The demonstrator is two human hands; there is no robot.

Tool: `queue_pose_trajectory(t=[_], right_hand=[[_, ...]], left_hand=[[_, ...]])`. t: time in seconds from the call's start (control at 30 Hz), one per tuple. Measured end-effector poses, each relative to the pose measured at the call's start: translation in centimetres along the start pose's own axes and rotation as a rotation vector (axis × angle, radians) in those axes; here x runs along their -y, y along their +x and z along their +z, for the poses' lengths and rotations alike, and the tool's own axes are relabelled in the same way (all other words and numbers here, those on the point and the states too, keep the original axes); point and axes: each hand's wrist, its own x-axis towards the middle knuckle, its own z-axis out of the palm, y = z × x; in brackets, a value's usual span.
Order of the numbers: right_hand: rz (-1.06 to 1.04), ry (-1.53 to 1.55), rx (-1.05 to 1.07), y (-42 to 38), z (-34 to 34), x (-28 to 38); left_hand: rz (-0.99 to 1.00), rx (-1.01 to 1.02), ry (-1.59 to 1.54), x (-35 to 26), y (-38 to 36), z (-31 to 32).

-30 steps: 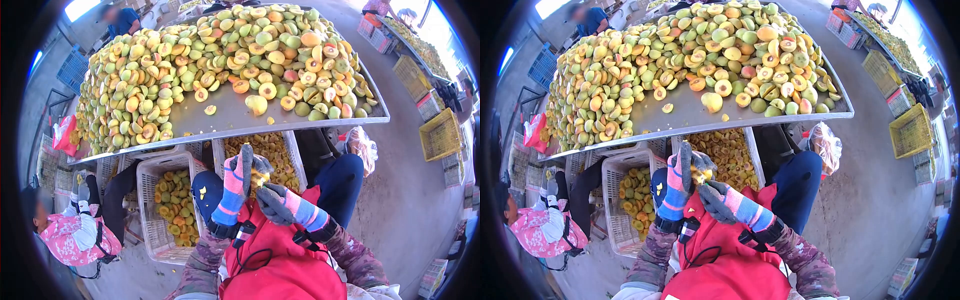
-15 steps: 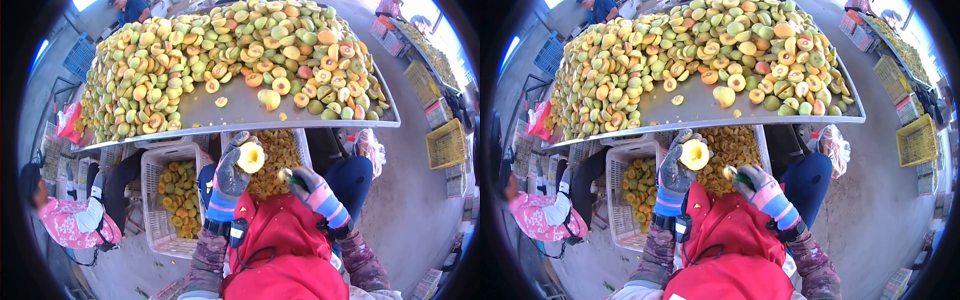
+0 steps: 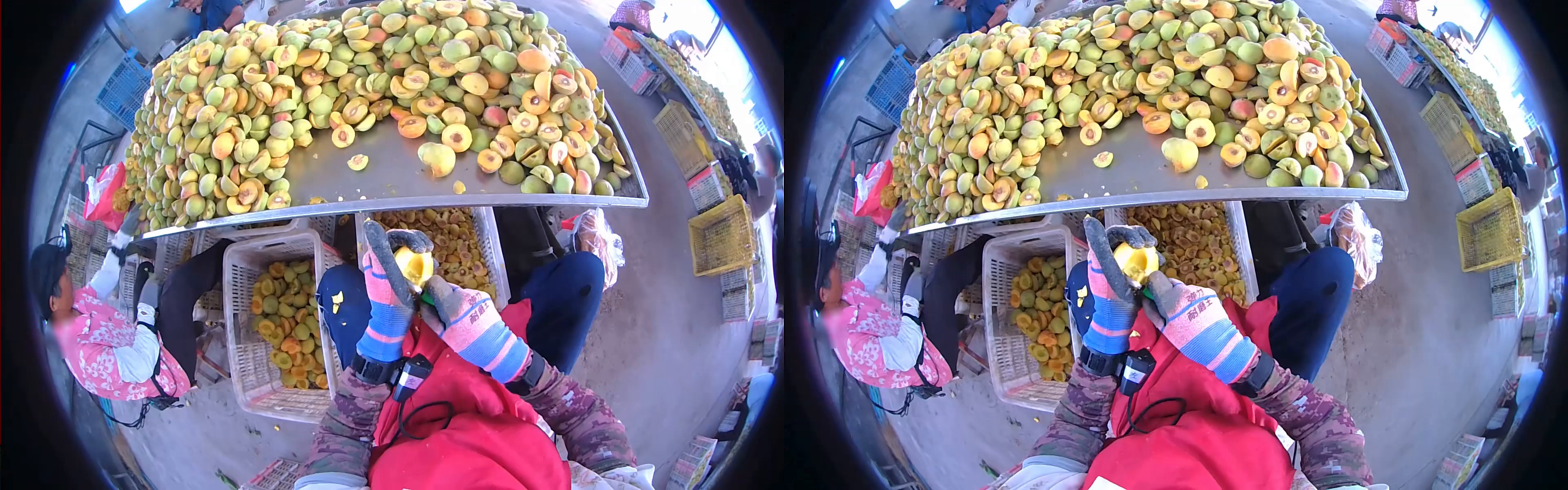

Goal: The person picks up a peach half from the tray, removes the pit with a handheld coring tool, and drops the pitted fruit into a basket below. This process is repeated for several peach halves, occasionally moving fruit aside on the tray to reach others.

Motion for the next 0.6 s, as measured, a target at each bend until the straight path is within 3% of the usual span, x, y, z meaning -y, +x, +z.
queue_pose_trajectory(t=[0.07, 0.1, 0.17, 0.2, 0.23, 0.3, 0.37, 0.43, 0.5, 0.53, 0.57, 0.6], right_hand=[[-0.020, 0.073, 0.026, -0.3, 0.4, -0.5], [-0.021, 0.072, 0.030, -0.3, 0.6, -1.0], [-0.101, 0.284, 0.134, -0.3, 1.0, -2.2], [-0.136, 0.397, 0.141, -0.1, 1.0, -2.7], [-0.140, 0.399, 0.142, -0.1, 1.0, -3.0], [-0.206, 0.352, 0.186, 0.0, 0.9, -3.4], [-0.189, 0.333, 0.207, 0.2, 0.9, -3.8], [-0.292, 0.248, 0.300, 0.7, -0.1, -3.6], [-0.313, 0.237, 0.295, 1.1, -0.5, -3.6], [-0.285, 0.359, 0.283, 1.0, -0.6, -3.8], [-0.257, 0.485, 0.272, 0.9, -0.6, -4.0], [-0.119, 0.497, 0.270, 0.5, -0.9, -4.3]], left_hand=[[-0.261, 0.001, -0.211, -0.1, 0.2, -0.4], [-0.261, -0.003, -0.213, 0.3, 0.5, -1.0], [-0.470, 0.161, -0.545, 1.3, 1.1, -2.4], [-0.544, 0.125, -0.585, 1.2, 1.1, -2.5], [-0.540, 0.124, -0.584, 1.4, 1.1, -2.8], [-0.608, 0.324, -0.763, 2.2, 1.1, -3.2], [-0.611, 0.333, -0.794, 2.3, 0.9, -3.3], [-0.667, 0.210, -0.918, 2.4, 0.7, -3.3], [-0.615, 0.209, -0.907, 2.0, 1.0, -3.2], [-0.464, 0.190, -0.730, 1.4, 1.2, -3.7], [-0.314, 0.168, -0.550, 0.6, 1.5, -4.4], [-0.146, -0.100, -0.035, -0.8, 1.0, -5.3]])
